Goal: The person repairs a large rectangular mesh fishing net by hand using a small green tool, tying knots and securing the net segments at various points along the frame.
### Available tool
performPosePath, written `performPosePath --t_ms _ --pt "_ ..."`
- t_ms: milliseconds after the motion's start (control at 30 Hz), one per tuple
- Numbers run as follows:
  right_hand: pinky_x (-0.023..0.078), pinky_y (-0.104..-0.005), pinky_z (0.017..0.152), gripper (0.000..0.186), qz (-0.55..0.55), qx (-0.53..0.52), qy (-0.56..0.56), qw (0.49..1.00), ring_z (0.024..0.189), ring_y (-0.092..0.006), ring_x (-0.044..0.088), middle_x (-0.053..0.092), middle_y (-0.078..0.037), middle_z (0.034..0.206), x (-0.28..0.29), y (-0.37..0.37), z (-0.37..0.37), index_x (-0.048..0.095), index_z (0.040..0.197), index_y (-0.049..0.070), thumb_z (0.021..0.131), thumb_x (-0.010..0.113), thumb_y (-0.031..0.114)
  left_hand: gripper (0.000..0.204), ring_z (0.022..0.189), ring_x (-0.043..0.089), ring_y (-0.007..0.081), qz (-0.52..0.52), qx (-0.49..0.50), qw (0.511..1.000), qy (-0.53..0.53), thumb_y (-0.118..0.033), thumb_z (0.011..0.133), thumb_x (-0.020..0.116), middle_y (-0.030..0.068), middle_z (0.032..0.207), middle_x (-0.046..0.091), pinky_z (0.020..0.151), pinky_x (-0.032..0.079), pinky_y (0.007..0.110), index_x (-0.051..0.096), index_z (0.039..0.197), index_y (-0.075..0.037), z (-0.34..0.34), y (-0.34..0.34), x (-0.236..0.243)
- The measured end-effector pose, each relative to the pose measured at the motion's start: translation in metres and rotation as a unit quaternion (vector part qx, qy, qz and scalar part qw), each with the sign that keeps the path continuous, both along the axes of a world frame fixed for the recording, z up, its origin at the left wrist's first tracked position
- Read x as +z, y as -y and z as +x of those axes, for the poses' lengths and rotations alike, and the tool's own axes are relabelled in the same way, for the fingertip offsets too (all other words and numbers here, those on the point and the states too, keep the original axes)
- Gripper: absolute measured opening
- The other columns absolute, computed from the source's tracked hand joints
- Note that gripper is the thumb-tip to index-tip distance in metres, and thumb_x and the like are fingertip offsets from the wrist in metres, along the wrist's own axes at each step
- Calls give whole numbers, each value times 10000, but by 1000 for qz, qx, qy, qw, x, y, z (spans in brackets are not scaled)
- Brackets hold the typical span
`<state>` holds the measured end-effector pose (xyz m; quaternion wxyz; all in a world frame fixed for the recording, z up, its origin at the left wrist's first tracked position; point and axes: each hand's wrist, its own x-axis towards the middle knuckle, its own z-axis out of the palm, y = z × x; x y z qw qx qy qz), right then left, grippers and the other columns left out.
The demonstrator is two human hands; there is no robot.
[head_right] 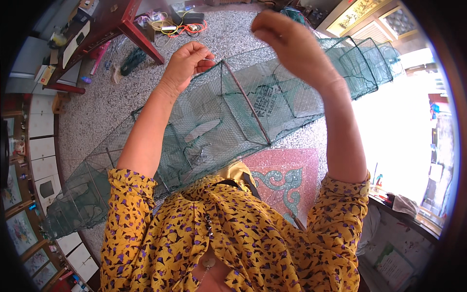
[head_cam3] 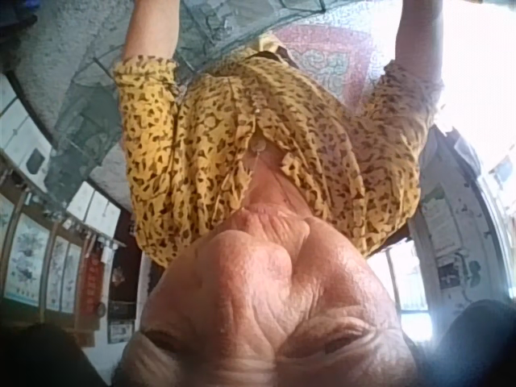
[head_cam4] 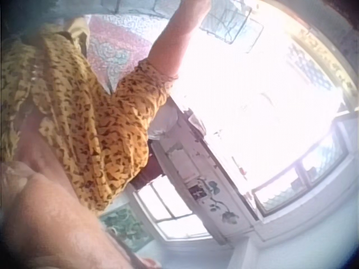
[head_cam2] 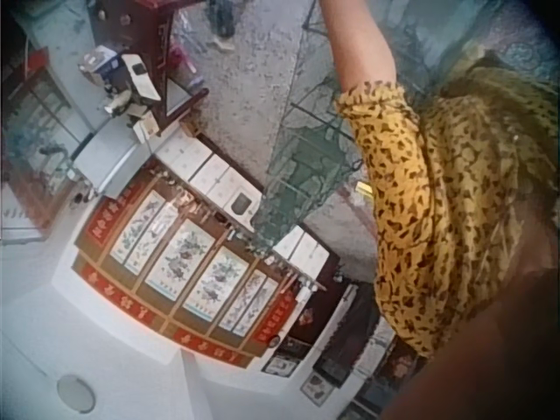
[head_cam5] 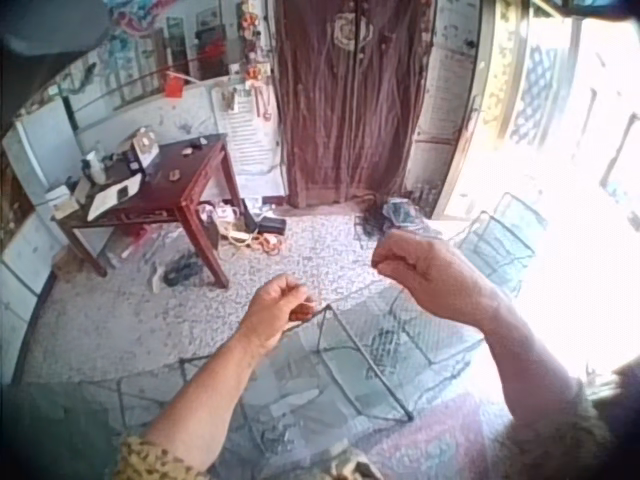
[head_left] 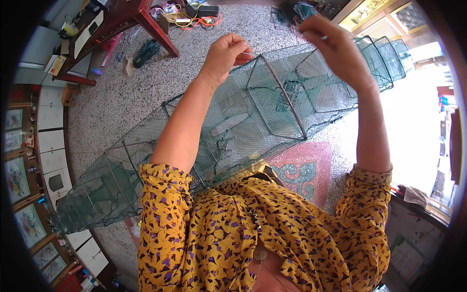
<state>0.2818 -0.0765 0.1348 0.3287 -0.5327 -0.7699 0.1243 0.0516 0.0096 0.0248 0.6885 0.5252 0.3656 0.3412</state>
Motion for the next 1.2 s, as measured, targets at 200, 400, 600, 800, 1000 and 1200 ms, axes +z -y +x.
performPosePath --t_ms 200,400,600,800,1000,1200 --pt "483 -361 805 80 -6 -40 232 972 945 -237 587 606 -32 918 -32 -10 -22 666 895 128 849 601 124 78 869 643 176 -32 26 999 -27 -102 938 541 101 922 638 816 537 303 529 911 -30 4 3 1" --pt "494 -344 775 94 13 -6 232 973 902 -218 597 614 -39 878 -55 -23 -20 668 899 74 822 654 126 47 885 646 189 -68 30 997 -12 -58 935 526 118 940 639 824 537 303 527 915 -16 6 5 -1" --pt "500 -306 712 117 -100 -39 27 994 730 -183 603 637 -66 835 -60 -24 -33 632 900 34 803 662 92 19 869 639 188 -114 34 992 -39 -25 915 532 119 931 640 810 531 305 543 922 -11 11 1 -11" --pt "496 -343 750 190 -65 -130 -50 988 780 -241 608 637 -98 851 -89 -30 -57 643 918 55 794 674 195 54 844 615 164 -173 25 983 -49 -11 892 542 94 917 637 795 505 271 566 940 -5 12 -3 -22" --pt "506 -398 753 222 -107 -84 71 988 804 -313 636 665 -127 822 -83 -38 -83 674 862 54 808 644 268 102 789 583 140 -138 -63 986 -72 10 863 525 67 893 626 704 464 252 592 939 -2 7 -8 -28" --pt "505 -421 752 277 -134 -67 316 937 851 -313 644 680 -113 865 -56 -46 -88 689 881 105 829 604 363 128 808 599 160 -162 -13 986 -30 2 833 590 96 893 632 742 485 279 595 959 22 10 0 -22"
